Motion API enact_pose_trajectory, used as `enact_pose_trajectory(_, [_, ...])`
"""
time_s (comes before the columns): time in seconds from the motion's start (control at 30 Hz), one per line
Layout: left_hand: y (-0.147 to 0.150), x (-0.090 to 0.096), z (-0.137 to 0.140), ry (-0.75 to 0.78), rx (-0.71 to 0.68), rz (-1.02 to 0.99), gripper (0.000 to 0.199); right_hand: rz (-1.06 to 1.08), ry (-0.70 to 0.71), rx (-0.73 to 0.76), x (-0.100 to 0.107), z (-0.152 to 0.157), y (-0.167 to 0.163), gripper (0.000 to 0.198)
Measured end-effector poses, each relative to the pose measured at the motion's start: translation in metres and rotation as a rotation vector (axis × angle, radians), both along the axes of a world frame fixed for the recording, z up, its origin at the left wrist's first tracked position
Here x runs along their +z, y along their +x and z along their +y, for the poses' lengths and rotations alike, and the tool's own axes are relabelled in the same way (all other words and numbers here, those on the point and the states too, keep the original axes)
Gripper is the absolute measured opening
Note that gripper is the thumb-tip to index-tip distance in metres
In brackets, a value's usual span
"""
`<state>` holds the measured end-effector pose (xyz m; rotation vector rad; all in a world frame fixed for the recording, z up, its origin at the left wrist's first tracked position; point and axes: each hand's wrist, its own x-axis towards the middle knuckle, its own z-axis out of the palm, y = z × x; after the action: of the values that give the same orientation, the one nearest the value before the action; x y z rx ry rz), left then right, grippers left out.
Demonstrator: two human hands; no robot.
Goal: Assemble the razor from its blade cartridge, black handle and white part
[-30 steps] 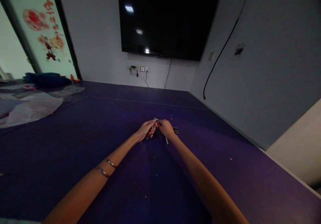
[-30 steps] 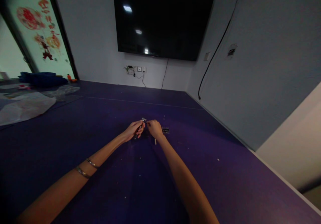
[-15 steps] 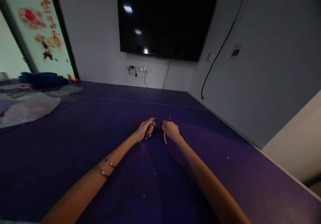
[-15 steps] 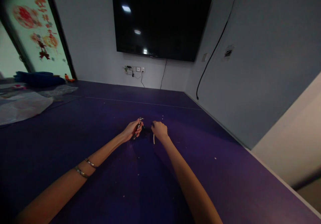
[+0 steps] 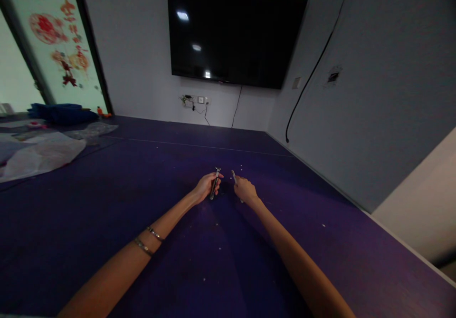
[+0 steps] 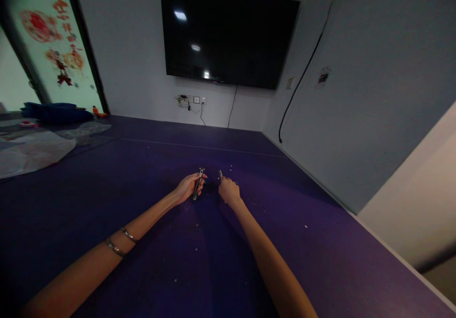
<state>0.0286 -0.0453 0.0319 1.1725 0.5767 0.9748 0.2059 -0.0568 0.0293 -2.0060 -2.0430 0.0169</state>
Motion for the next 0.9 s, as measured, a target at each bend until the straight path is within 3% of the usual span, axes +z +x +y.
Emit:
enact_pose_trajectory(0.2, [0.005,0.003,-0.003,0.119,0.048,0.137,0.022,0.265,0.197,0.072,0.019,0.009,0.041,0.035])
enact_pose_trajectory(0.43, [0.013,0.013,0.004,0.252,0.094,0.223,0.019,0.577,0.248,0.29,0.046,-0.005,0.071,0.033])
enact_pose_trajectory(0.6, [0.019,0.015,0.014,0.288,0.124,0.158,0.02,0.541,0.33,0.467,0.061,-0.02,0.078,0.031])
enact_pose_trajectory(0.9, [0.019,0.009,0.012,0.274,0.151,0.197,0.025,0.468,0.273,0.593,0.075,-0.028,0.077,0.027])
